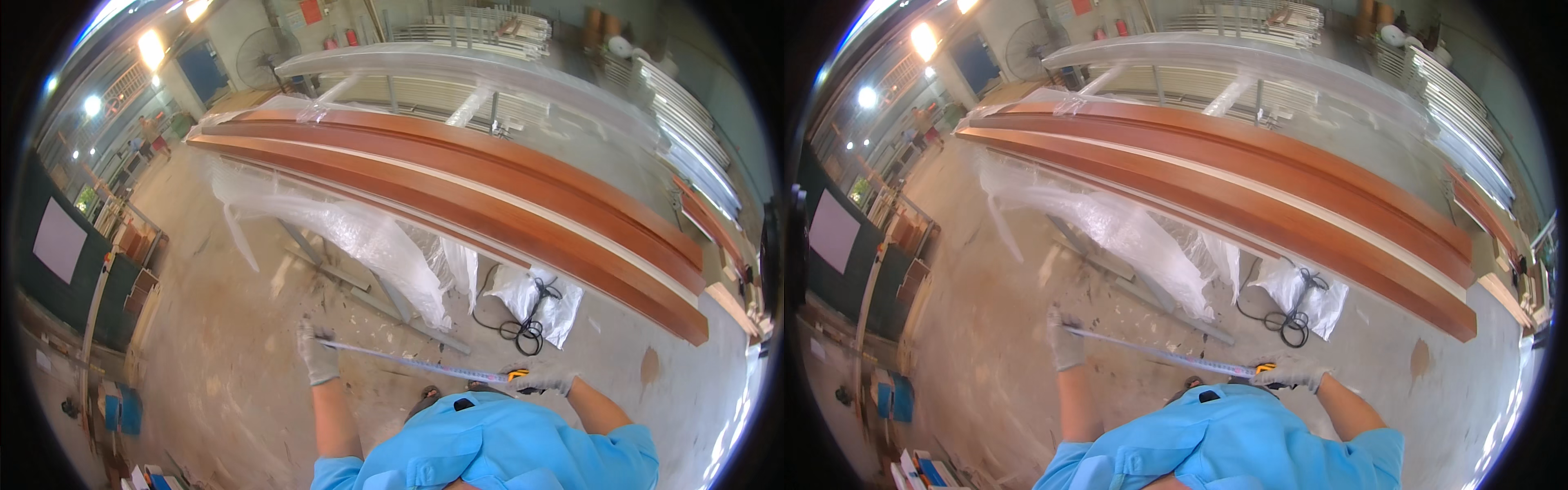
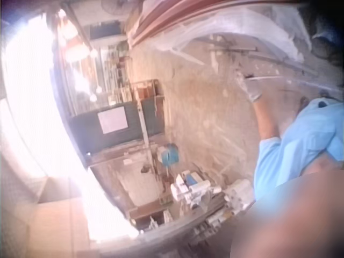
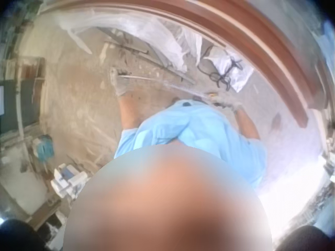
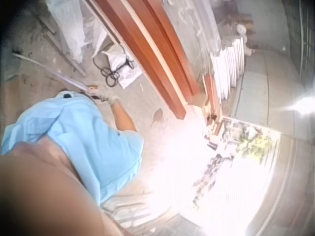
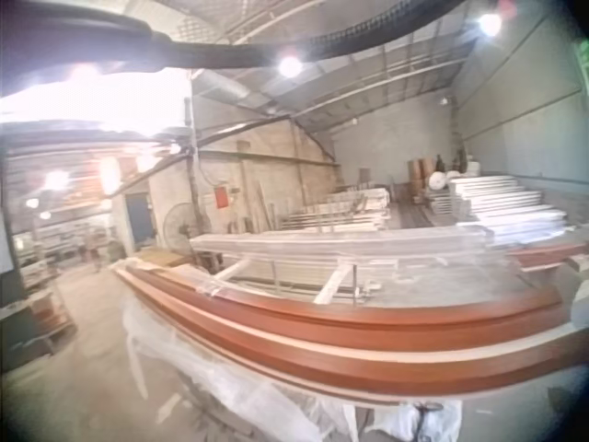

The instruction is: The person measures long reddish-brown wooden planks with a tape measure, records the measurements on a clipboard, and then stacks the planks on a metal rack. The person handles the planks one at a time and places them in a designated storage area.

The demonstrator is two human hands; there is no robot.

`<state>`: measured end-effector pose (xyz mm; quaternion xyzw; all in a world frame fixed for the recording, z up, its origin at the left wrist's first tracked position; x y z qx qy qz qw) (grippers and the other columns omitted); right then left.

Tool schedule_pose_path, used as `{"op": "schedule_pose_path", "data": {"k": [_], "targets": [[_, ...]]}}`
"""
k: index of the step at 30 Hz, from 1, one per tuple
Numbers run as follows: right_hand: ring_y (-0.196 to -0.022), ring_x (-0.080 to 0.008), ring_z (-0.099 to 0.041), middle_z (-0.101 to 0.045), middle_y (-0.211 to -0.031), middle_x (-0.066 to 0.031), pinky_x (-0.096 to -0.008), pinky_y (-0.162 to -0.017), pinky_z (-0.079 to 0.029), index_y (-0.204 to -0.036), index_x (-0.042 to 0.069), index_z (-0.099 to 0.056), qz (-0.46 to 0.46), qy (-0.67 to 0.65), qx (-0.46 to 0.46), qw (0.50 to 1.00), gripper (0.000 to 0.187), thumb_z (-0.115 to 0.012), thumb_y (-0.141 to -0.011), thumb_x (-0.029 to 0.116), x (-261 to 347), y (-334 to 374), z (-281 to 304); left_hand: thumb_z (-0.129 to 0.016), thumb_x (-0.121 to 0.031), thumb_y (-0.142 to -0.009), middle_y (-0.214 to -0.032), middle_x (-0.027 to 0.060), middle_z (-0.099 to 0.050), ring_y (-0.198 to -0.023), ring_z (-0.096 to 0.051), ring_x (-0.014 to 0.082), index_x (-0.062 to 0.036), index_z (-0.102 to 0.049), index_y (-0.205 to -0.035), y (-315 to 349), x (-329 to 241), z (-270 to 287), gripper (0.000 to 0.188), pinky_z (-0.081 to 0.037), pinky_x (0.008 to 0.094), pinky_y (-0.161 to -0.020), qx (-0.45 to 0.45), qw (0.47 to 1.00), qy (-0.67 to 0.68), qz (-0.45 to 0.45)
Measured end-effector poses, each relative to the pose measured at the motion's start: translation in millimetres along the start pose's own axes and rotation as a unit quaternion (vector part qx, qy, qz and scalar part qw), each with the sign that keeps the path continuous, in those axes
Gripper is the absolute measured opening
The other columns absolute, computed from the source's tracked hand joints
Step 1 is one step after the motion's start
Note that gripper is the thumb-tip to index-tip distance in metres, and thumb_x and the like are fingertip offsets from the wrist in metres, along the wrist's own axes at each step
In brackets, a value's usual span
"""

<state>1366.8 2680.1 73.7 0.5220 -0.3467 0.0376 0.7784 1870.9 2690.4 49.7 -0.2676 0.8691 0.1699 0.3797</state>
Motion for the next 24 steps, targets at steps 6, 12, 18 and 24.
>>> {"op": "schedule_pose_path", "data": {"k": [6,12,18,24], "targets": [[-0.101,-0.0212,-0.066,-0.07,-0.112,-0.0116,-0.031,-0.085,-0.055,-0.142,0.008,-0.057,0.172,-0.035,-0.019,0.984,0.07,-0.078,-0.082,0.038,18.9,-40.7,-6.2,-0.069,-0.032,-0.097,-0.145,0.0132,-0.052,-0.126,-0.057,0.0268,-0.0037,-0.04,-0.15,115.1,133.7,-70.9,0.067,-0.047,0.0402,-0.106,0.225,0.961,-0.106,0.121],[-0.075,-0.0187,-0.068,-0.069,-0.099,-0.0142,-0.0304,-0.065,-0.058,-0.143,0.0,-0.05,0.155,-0.14,0.071,0.975,0.06,-0.07,-0.09,0.02,-4.3,-80.0,-1.1,-0.067,-0.049,-0.095,-0.157,0.0171,-0.04,-0.134,-0.051,0.0266,0.0018,-0.026,-0.157,185.8,189.5,-94.1,0.09,-0.04,0.0367,-0.113,0.206,0.925,-0.293,0.125],[-0.076,-0.0169,-0.066,-0.066,-0.095,-0.0097,-0.0299,-0.066,-0.057,-0.145,0.0,-0.046,0.129,-0.179,0.17,0.961,0.058,-0.066,-0.094,0.018,37.3,-91.1,-21.5,-0.066,-0.046,-0.097,-0.146,0.0197,-0.054,-0.13,-0.055,0.0253,0.0044,-0.046,-0.146,229.4,160.5,-45.7,0.073,-0.043,0.0354,-0.109,0.057,0.92,-0.353,0.159],[-0.09,-0.0112,-0.062,-0.066,-0.106,-0.0051,-0.026,-0.078,-0.053,-0.145,0.006,-0.051,0.332,0.102,0.158,0.924,0.068,-0.079,-0.086,0.028,188.7,-78.6,-75.3,-0.065,-0.034,-0.099,-0.132,0.0154,-0.062,-0.12,-0.06,0.0225,0.0057,-0.053,-0.14,258.7,107.8,31.7,0.058,-0.049,0.0341,-0.1,0.015,0.932,-0.278,0.232]]}}
Point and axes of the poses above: each hand's wrist, its own y-axis away from the middle knuckle, its own z-axis out of the back of the hand, x = y × z, the point moved 5 cm from there along -y, towards the middle knuckle
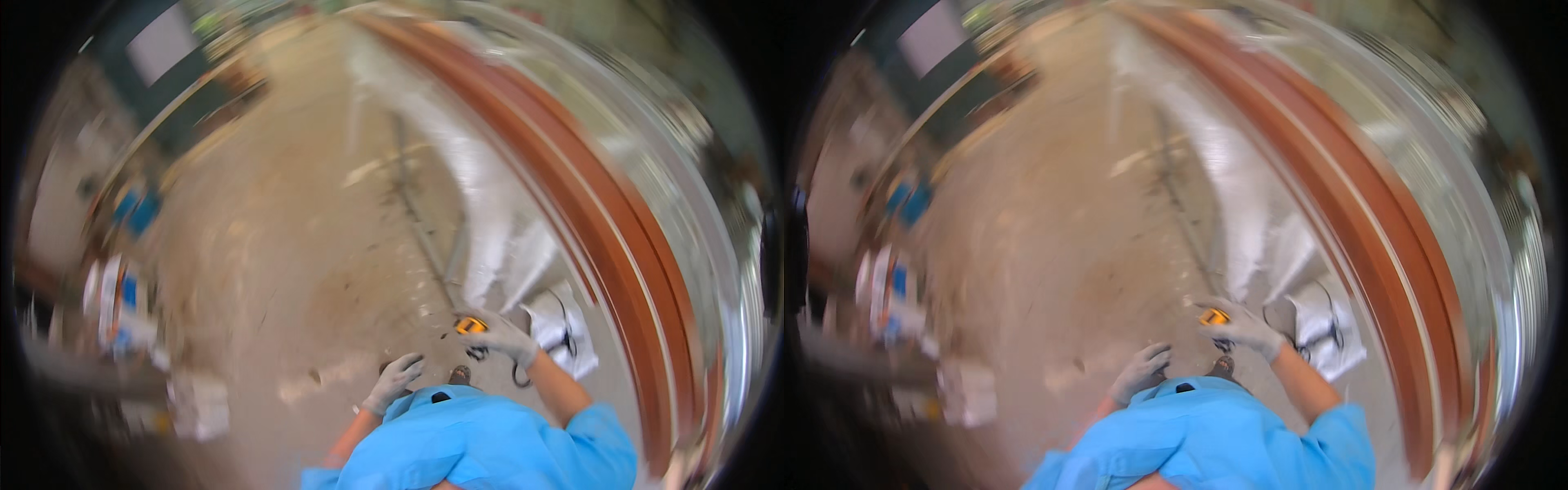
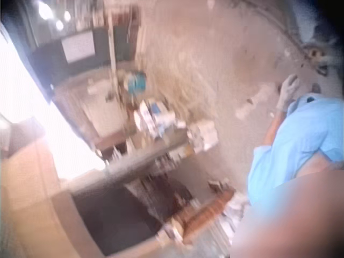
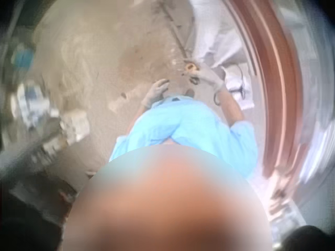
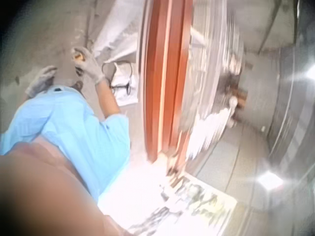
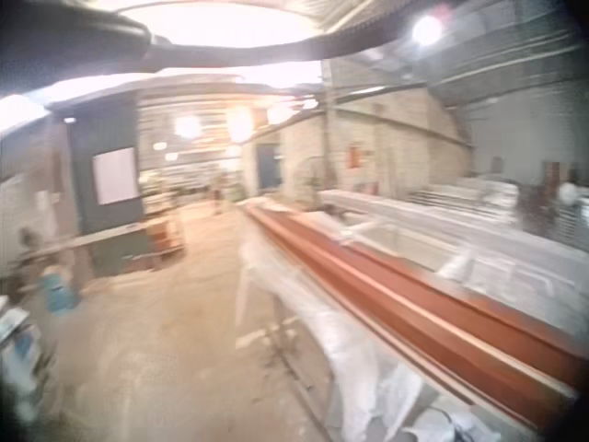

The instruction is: The person measures long reddish-brown wooden planks with a tape measure, records the measurements on a clipboard, and then stacks the planks on a metal rack. The person handles the planks one at a time and places them in a designated storage area.

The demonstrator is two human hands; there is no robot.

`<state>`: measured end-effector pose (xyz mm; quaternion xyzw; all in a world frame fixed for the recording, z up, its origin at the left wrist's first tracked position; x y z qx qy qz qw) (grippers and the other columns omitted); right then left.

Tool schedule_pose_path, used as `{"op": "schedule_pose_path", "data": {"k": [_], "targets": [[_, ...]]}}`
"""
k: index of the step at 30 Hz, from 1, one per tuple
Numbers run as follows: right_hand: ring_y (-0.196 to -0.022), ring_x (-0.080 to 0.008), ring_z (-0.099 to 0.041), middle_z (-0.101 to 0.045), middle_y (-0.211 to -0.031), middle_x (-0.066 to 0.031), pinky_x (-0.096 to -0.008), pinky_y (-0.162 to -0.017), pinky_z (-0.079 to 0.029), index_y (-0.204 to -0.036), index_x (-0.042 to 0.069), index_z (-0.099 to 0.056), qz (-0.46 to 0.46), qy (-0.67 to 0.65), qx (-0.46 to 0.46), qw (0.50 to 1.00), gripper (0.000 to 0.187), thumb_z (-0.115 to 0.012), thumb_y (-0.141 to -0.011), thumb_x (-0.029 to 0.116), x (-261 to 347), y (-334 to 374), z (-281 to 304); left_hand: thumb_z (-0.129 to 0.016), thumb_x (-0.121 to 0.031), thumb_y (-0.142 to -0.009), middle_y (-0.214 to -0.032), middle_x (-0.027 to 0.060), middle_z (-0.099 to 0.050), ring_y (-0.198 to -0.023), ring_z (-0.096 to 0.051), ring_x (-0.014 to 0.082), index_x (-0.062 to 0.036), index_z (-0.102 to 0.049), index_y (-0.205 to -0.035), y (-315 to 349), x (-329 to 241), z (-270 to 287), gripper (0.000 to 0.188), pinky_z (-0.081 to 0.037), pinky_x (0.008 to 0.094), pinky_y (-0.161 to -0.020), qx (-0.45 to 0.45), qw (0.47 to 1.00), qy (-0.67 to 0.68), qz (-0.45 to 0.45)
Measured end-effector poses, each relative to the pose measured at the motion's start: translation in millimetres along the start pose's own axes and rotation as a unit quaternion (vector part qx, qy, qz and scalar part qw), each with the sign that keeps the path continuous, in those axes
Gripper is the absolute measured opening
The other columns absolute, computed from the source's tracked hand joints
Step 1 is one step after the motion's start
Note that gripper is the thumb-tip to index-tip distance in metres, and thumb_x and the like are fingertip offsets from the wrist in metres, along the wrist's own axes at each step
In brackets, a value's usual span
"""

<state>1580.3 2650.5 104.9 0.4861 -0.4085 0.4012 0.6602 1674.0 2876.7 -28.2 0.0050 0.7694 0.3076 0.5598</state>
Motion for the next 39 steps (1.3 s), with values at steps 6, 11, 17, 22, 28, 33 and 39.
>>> {"op": "schedule_pose_path", "data": {"k": [6,11,17,22,28,33,39], "targets": [[-0.106,-0.0265,-0.065,-0.066,-0.114,-0.0124,-0.0386,-0.094,-0.051,-0.14,0.007,-0.051,0.097,0.16,-0.083,0.979,0.077,-0.084,-0.076,0.035,122.7,16.6,44.4,-0.07,-0.028,-0.098,-0.113,0.0068,-0.068,-0.096,-0.065,0.0147,0.003,-0.058,-0.134,26.4,9.5,93.3,0.049,-0.051,0.0263,-0.084,-0.021,0.995,0.084,-0.042],[-0.098,-0.0192,-0.062,-0.062,-0.108,-0.0064,-0.0339,-0.089,-0.053,-0.132,0.009,-0.057,0.165,0.277,-0.247,0.914,0.075,-0.087,-0.063,0.017,215.9,94.2,142.1,-0.069,-0.03,-0.098,-0.105,0.0047,-0.069,-0.089,-0.066,0.0146,0.0008,-0.063,-0.126,0.6,-18.5,124.3,0.043,-0.052,0.0289,-0.081,-0.094,0.995,-0.022,0.014],[-0.109,-0.0208,-0.063,-0.069,-0.112,-0.0092,-0.0334,-0.099,-0.049,-0.142,0.009,-0.054,0.166,0.266,-0.451,0.836,0.078,-0.087,-0.076,0.032,241.8,126.0,318.8,-0.069,-0.033,-0.098,-0.106,0.0068,-0.068,-0.091,-0.067,0.0174,0.002,-0.061,-0.128,-76.8,-63.1,90.2,0.046,-0.053,0.0311,-0.082,-0.083,0.996,-0.035,-0.025],[-0.112,-0.0234,-0.063,-0.068,-0.115,-0.012,-0.0348,-0.099,-0.049,-0.142,0.004,-0.053,0.113,0.293,-0.442,0.84,0.075,-0.083,-0.08,0.035,199.9,100.0,440.8,-0.069,-0.028,-0.099,-0.104,0.0041,-0.068,-0.091,-0.066,0.0135,0.002,-0.061,-0.127,-132.8,-89.6,23.3,0.042,-0.053,0.0277,-0.082,-0.041,0.999,-0.012,-0.021],[-0.092,-0.0123,-0.062,-0.064,-0.111,-0.0072,-0.0272,-0.08,-0.053,-0.144,0.003,-0.051,0.012,0.207,-0.427,0.88,0.067,-0.073,-0.086,0.027,163.0,43.3,482.0,-0.065,-0.03,-0.1,-0.114,0.0112,-0.07,-0.101,-0.066,0.0192,0.0049,-0.061,-0.131,-169.1,-144.8,-42.9,0.046,-0.054,0.0345,-0.089,-0.054,0.997,-0.035,-0.054],[-0.115,-0.0159,-0.057,-0.059,-0.13,-0.0075,-0.0289,-0.093,-0.051,-0.147,0.006,-0.05,0.154,0.264,-0.248,0.919,0.08,-0.077,-0.071,0.008,193.5,-12.9,405.8,-0.065,-0.032,-0.098,-0.135,0.0175,-0.062,-0.123,-0.06,0.0276,0.0036,-0.058,-0.135,-200.8,-211.8,-76.0,0.052,-0.046,0.0383,-0.105,0.014,0.966,-0.164,-0.201],[-0.113,-0.0226,-0.06,-0.06,-0.128,-0.0124,-0.0331,-0.102,-0.051,-0.142,0.002,-0.052,0.132,0.38,-0.105,0.909,0.106,-0.083,-0.041,-0.002,236.9,-86.0,273.8,-0.066,-0.041,-0.097,-0.127,0.0185,-0.067,-0.119,-0.063,0.0266,0.0033,-0.059,-0.133,-174.3,-215.1,-46.5,0.057,-0.048,0.0378,-0.103,0.024,0.971,-0.137,-0.197]]}}
Point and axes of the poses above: each hand's wrist, its own y-axis away from the middle knuckle, its own z-axis out of the back of the hand, x = y × z, the point moved 5 cm from there along -y, towards the middle knuckle
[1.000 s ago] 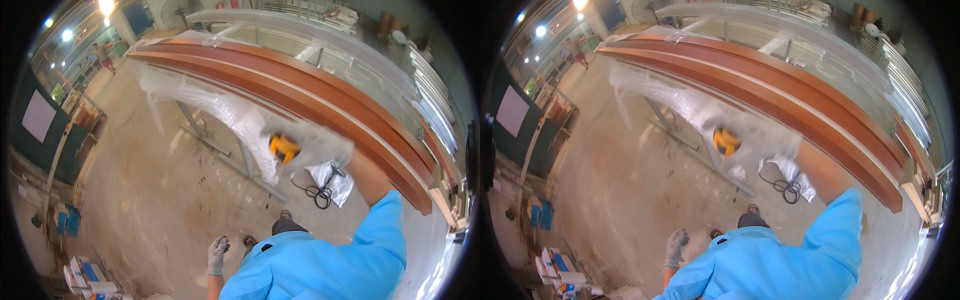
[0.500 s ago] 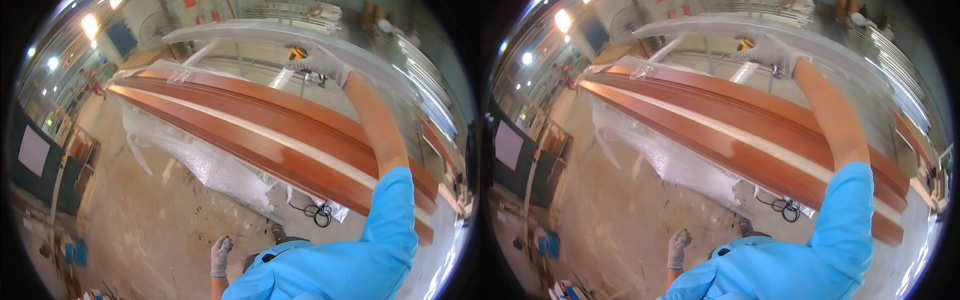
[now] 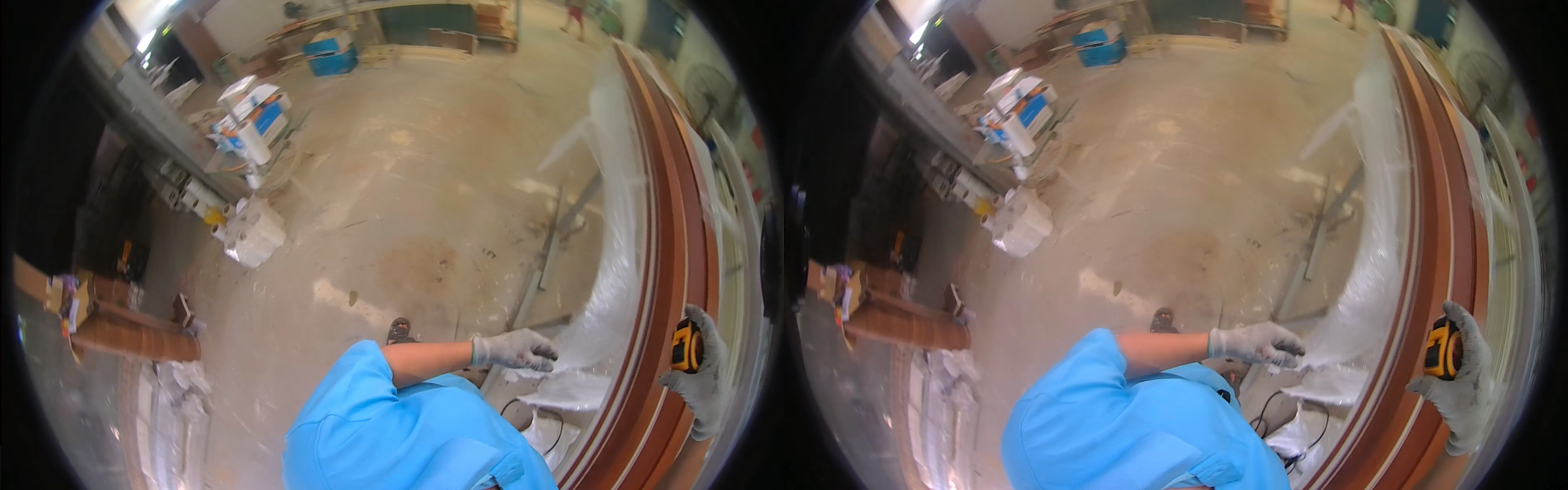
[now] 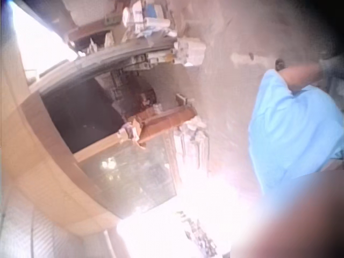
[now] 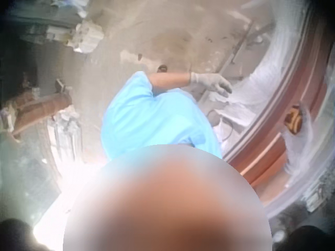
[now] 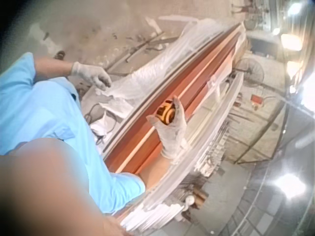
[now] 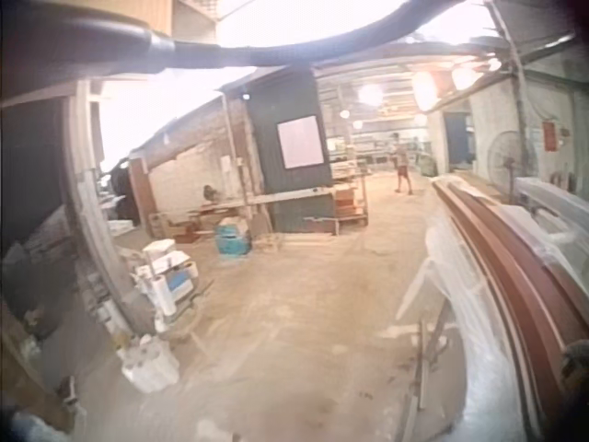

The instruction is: The person measures long reddish-brown wooden planks with a tape measure, records the measurements on a clipboard, and then stacks the planks on a metal rack. The person handles the planks one at a time and places them in a designated storage area.

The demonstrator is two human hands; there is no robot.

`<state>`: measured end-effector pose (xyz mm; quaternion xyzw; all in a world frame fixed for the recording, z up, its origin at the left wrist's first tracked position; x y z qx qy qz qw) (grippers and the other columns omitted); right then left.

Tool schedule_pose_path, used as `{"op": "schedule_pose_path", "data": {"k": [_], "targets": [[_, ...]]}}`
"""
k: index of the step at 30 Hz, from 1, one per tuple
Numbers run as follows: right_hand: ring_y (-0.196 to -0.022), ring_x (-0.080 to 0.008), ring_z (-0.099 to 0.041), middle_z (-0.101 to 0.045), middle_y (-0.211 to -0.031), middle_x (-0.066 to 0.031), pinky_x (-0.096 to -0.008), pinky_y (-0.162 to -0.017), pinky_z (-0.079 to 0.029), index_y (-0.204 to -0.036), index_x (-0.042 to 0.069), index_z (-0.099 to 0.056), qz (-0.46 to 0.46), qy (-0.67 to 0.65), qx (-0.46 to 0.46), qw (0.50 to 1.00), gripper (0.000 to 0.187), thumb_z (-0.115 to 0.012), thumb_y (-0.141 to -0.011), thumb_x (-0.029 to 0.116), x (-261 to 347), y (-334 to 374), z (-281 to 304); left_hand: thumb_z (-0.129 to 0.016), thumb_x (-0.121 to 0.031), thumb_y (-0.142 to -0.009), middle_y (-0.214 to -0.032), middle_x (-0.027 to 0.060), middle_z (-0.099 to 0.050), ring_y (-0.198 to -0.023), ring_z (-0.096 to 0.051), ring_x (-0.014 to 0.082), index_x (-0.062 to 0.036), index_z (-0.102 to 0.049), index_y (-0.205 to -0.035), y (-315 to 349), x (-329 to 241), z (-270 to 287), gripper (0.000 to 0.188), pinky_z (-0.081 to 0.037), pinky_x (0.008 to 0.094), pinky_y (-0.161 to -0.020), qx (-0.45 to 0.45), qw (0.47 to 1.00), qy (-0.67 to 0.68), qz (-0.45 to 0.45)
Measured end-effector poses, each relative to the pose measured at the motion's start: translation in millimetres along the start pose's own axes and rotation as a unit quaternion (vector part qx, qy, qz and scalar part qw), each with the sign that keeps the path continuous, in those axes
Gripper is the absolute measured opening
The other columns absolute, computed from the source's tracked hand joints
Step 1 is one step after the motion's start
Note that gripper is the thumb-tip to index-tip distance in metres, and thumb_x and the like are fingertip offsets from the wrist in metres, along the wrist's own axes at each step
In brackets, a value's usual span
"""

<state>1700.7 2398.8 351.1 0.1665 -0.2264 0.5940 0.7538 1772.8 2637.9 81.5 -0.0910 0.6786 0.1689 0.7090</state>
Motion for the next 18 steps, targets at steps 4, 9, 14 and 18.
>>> {"op": "schedule_pose_path", "data": {"k": [4,9,14,18], "targets": [[-0.108,-0.0198,-0.06,-0.06,-0.123,-0.0108,-0.03,-0.099,-0.05,-0.14,-0.002,-0.053,0.064,-0.13,0.077,0.986,0.103,-0.085,-0.042,-0.002,99.2,-93.5,-76.7,-0.065,-0.038,-0.097,-0.126,0.0187,-0.067,-0.118,-0.064,0.0284,0.0031,-0.06,-0.13,80.3,41.0,119.0,0.053,-0.049,0.0381,-0.101,-0.108,0.992,-0.053,0.034],[-0.105,-0.0175,-0.059,-0.06,-0.12,-0.0088,-0.0288,-0.095,-0.05,-0.139,-0.004,-0.053,0.17,-0.214,0.143,0.951,0.092,-0.088,-0.056,0.014,240.6,-181.6,-187.6,-0.065,-0.032,-0.097,-0.13,0.0202,-0.065,-0.122,-0.062,0.0289,0.0051,-0.058,-0.132,241.6,94.8,246.6,0.052,-0.048,0.0384,-0.105,-0.283,0.955,0.036,0.085],[-0.103,-0.0175,-0.063,-0.063,-0.114,-0.0087,-0.0311,-0.087,-0.053,-0.14,-0.001,-0.052,0.188,-0.345,0.29,0.873,0.078,-0.08,-0.081,0.04,379.2,-265.1,-362.8,-0.059,-0.019,-0.097,-0.126,0.021,-0.068,-0.12,-0.064,0.0254,0.0052,-0.056,-0.135,424.4,143.2,351.7,0.045,-0.05,0.0348,-0.101,-0.429,0.891,0.133,0.061],[-0.095,-0.0227,-0.066,-0.066,-0.115,-0.0103,-0.0397,-0.08,-0.056,-0.141,0.005,-0.05,-0.008,-0.577,0.392,0.717,0.049,-0.062,-0.1,0.027,465.2,-331.5,-525.2,-0.058,-0.015,-0.097,-0.127,0.0206,-0.066,-0.121,-0.063,0.0256,0.0084,-0.054,-0.135,546.4,165.9,400.0,0.045,-0.05,0.0341,-0.102,-0.593,0.791,0.13,0.074]]}}
Point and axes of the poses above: each hand's wrist, its own y-axis away from the middle knuckle, its own z-axis out of the back of the hand, x = y × z, the point moved 5 cm from there along -y, towards the middle knuckle
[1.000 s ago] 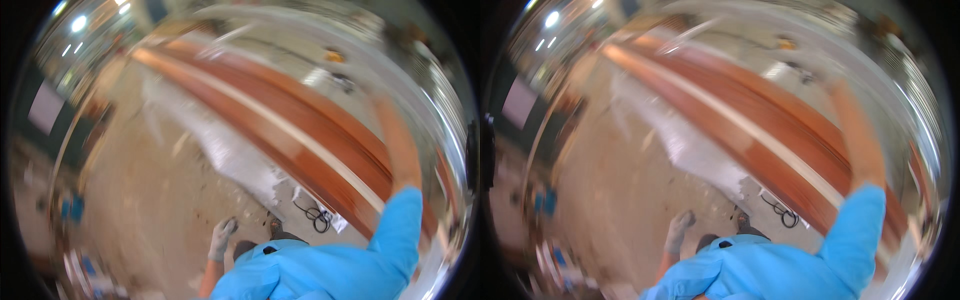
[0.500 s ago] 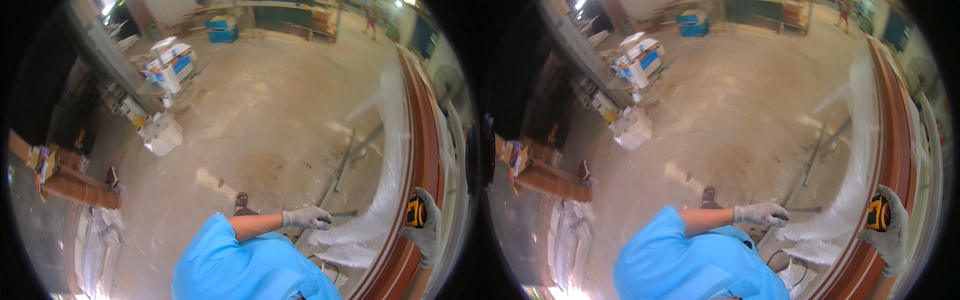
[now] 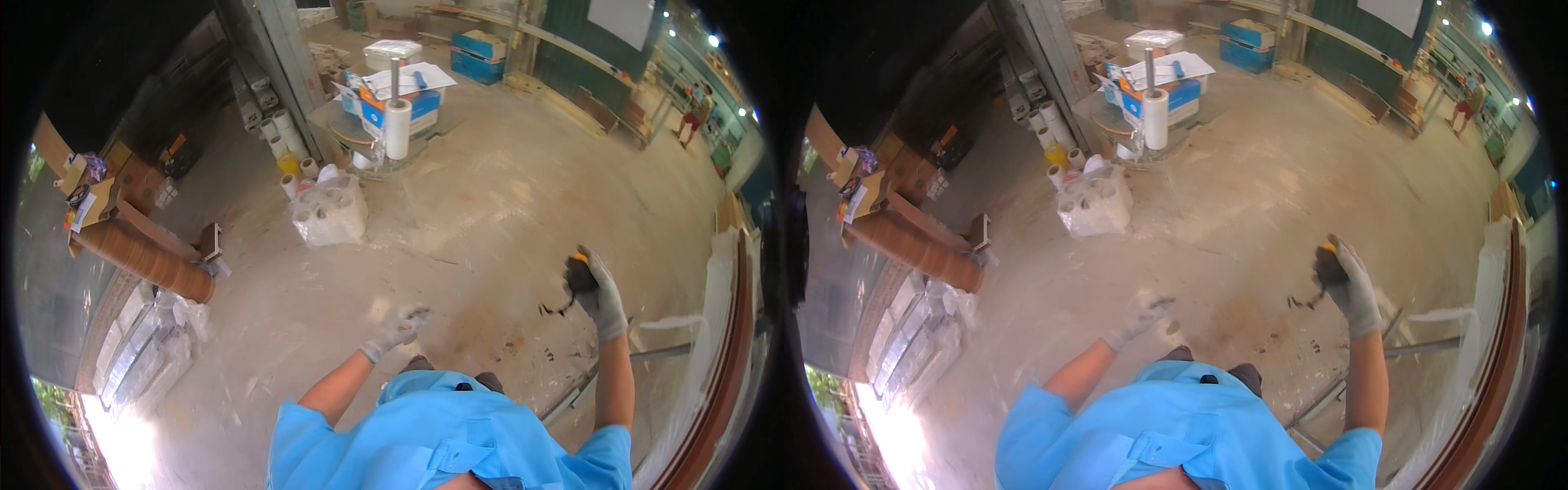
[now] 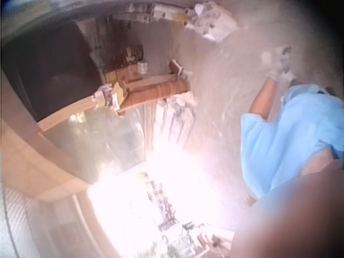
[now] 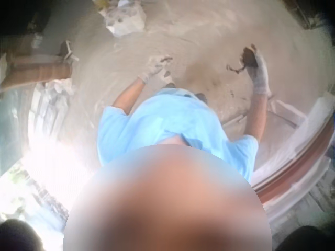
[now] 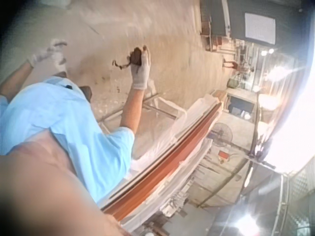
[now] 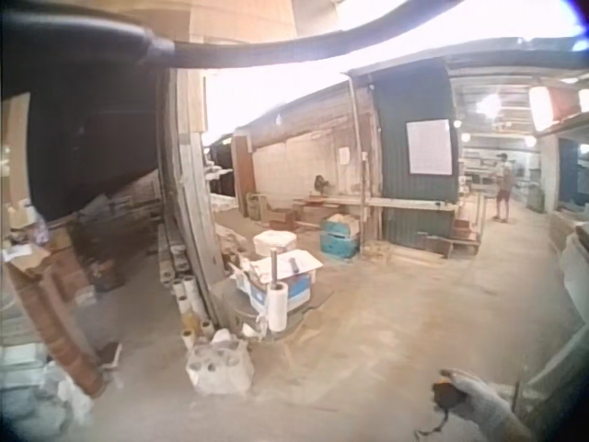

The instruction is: The person measures long reddish-brown wooden planks with a tape measure, records the measurements on a clipboard, and then stacks the planks on a metal rack. The person handles the planks one at a time and places them in a designated storage area.

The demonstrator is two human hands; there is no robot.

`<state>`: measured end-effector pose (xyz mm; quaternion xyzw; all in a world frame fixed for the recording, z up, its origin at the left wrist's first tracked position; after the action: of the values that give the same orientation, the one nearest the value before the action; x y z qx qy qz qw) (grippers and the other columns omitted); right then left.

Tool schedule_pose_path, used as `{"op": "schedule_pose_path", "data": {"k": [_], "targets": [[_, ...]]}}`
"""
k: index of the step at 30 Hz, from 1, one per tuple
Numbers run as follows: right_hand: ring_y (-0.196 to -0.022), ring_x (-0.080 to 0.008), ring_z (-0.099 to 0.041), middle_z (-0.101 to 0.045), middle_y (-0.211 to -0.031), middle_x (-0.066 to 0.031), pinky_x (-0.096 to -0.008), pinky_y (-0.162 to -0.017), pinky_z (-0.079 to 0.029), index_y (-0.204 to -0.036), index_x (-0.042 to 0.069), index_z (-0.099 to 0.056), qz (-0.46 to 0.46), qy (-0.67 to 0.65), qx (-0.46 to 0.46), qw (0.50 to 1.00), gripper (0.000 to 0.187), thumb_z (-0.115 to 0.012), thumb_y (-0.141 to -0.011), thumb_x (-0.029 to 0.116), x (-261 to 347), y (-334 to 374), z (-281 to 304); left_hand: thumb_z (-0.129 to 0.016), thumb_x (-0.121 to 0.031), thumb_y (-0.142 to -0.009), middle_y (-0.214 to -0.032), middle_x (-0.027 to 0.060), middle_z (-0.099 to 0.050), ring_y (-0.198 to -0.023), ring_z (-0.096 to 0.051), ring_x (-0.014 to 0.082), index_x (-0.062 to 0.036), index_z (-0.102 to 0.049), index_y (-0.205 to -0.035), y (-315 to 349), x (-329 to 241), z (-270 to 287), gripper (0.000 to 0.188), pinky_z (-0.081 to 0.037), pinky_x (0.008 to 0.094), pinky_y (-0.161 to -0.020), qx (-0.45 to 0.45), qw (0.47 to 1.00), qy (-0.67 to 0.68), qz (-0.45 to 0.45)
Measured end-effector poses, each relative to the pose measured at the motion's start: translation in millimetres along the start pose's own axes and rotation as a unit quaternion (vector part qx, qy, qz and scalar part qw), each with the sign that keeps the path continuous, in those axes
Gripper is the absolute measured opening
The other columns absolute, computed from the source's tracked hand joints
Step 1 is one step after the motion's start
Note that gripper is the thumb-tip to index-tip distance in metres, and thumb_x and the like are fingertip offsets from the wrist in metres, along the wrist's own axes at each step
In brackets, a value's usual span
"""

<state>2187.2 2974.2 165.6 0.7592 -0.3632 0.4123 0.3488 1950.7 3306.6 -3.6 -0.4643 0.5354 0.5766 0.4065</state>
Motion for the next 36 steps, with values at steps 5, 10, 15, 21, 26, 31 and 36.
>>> {"op": "schedule_pose_path", "data": {"k": [5,10,15,21,26,31,36], "targets": [[-0.092,-0.0194,-0.064,-0.064,-0.113,-0.0086,-0.036,-0.077,-0.054,-0.141,0.005,-0.047,-0.002,0.009,0.109,0.994,0.051,-0.067,-0.096,0.02,-8.0,-208.0,-76.5,-0.064,-0.014,-0.099,-0.128,0.0161,-0.064,-0.119,-0.062,0.0238,0.0052,-0.059,-0.131,3.0,7.6,84.2,0.038,-0.051,0.0343,-0.102,-0.195,0.981,0.002,0.009],[-0.091,-0.0165,-0.062,-0.063,-0.112,-0.009,-0.0317,-0.074,-0.052,-0.144,0.0,-0.045,0.093,0.209,0.12,0.966,0.064,-0.075,-0.09,0.016,31.0,-426.9,-178.5,-0.063,-0.014,-0.097,-0.111,0.0172,-0.072,-0.104,-0.07,0.0228,0.0099,-0.063,-0.12,-3.0,35.2,107.2,0.033,-0.055,0.033,-0.091,-0.347,0.937,-0.025,0.032],[-0.099,-0.0242,-0.067,-0.068,-0.107,-0.0111,-0.0317,-0.086,-0.053,-0.141,0.003,-0.051,0.235,0.371,0.145,0.886,0.076,-0.085,-0.076,0.022,49.4,-615.1,-297.4,-0.062,-0.009,-0.097,-0.102,0.0122,-0.073,-0.092,-0.068,0.0174,0.0075,-0.067,-0.116,-44.8,31.5,110.9,0.026,-0.054,0.0301,-0.084,-0.492,0.864,0.087,0.066],[-0.124,-0.0393,-0.056,-0.06,-0.129,-0.0202,-0.0434,-0.102,-0.048,-0.138,0.014,-0.053,0.291,0.593,0.221,0.718,0.075,-0.084,-0.07,0.027,8.5,-750.0,-415.0,-0.068,-0.016,-0.097,-0.106,0.0115,-0.073,-0.094,-0.067,0.0139,0.0068,-0.067,-0.119,-102.4,-14.9,105.4,0.031,-0.053,0.0281,-0.085,-0.516,0.839,0.093,0.144],[-0.124,-0.0387,-0.057,-0.059,-0.133,-0.0194,-0.0456,-0.104,-0.046,-0.143,0.018,-0.05,0.263,0.675,0.224,0.651,0.078,-0.082,-0.073,0.03,-47.2,-791.9,-442.5,-0.071,-0.021,-0.097,-0.106,0.012,-0.074,-0.097,-0.067,0.0134,0.0063,-0.068,-0.119,-125.6,-30.8,117.0,0.036,-0.053,0.0281,-0.087,-0.526,0.824,0.08,0.195],[-0.128,-0.0383,-0.052,-0.056,-0.137,-0.0167,-0.0458,-0.106,-0.045,-0.142,0.016,-0.051,0.343,0.635,0.191,0.665,0.071,-0.078,-0.078,0.031,-38.2,-776.1,-436.0,-0.07,-0.023,-0.098,-0.106,0.0122,-0.074,-0.098,-0.067,0.0143,0.0055,-0.068,-0.119,-126.4,-40.4,137.3,0.036,-0.053,0.0288,-0.089,-0.517,0.83,0.019,0.209],[-0.123,-0.0378,-0.055,-0.059,-0.133,-0.0152,-0.046,-0.101,-0.047,-0.135,0.01,-0.058,0.484,0.501,0.091,0.712,0.062,-0.078,-0.081,0.034,-2.4,-672.2,-322.6,-0.069,-0.02,-0.098,-0.111,0.0122,-0.071,-0.096,-0.068,0.0173,0.0051,-0.066,-0.123,-131.5,-29.4,167.3,0.036,-0.054,0.0297,-0.087,-0.433,0.888,0.005,0.154]]}}
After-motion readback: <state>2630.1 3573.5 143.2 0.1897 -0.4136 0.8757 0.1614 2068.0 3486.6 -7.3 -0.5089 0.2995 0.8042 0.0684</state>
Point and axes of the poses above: each hand's wrist, its own y-axis away from the middle knuckle, its own z-axis out of the back of the hand, x = y × z, the point moved 5 cm from there along -y, towards the middle knuckle
